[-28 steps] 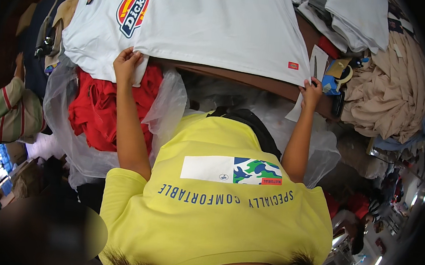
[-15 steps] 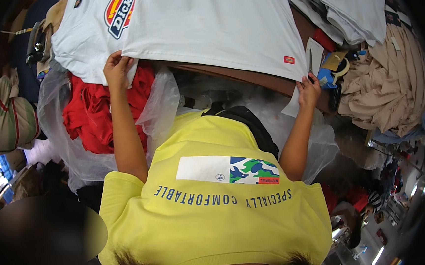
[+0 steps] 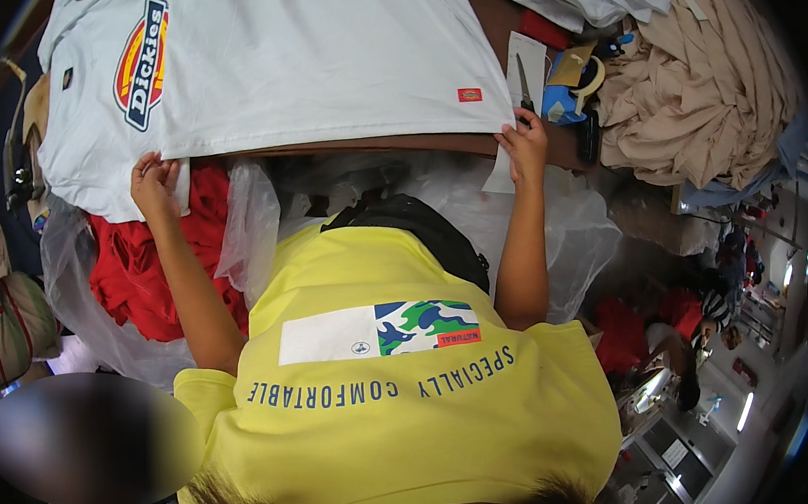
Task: The person picks up and lays out several t-shirts on a work table, then uses shears to trim excess material or labels from the collar and hem of a shirt before folding it.
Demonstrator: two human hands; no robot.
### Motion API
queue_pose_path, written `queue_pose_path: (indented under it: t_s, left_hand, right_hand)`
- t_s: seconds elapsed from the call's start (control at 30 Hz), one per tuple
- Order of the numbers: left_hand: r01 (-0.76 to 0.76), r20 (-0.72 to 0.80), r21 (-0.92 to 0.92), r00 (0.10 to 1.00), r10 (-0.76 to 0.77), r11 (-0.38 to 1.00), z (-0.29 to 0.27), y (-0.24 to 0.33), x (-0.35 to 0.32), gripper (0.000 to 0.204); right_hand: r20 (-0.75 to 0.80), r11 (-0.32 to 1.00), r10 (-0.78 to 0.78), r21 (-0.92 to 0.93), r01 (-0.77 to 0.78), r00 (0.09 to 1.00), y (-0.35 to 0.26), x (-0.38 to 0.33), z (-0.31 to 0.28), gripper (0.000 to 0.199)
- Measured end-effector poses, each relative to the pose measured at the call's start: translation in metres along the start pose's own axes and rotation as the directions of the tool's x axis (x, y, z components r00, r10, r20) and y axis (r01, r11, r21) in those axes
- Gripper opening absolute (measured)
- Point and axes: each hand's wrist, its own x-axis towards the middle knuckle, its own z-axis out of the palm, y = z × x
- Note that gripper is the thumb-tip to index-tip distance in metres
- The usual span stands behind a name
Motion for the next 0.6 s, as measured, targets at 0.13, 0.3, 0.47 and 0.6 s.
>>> queue_pose_path:
  t_s: [0.13,0.3,0.47,0.6]
  left_hand:
    - [-0.170,0.088,0.445,0.985,0.145,0.879,0.030,0.029,0.013,0.035]
    - [-0.400,0.277,0.748,0.913,0.298,0.529,0.091,0.050,0.055,0.049]
    - [-0.431,0.279,0.807,0.881,0.382,0.404,0.125,0.052,0.075,0.054]
    - [-0.419,0.324,0.726,0.908,0.265,0.546,0.134,0.068,0.030,0.053]
  right_hand:
    - [-0.012,0.987,0.046,-0.154,-0.047,0.999,-0.021,0.014,0.001,0.031]
    - [0.051,0.952,0.058,-0.304,-0.040,0.997,-0.053,0.062,0.024,0.039]
    - [0.173,0.844,-0.206,-0.467,0.264,0.963,-0.042,0.118,0.053,0.035]
    - [0.332,0.549,-0.244,-0.727,0.412,0.911,-0.037,0.096,0.042,0.031]
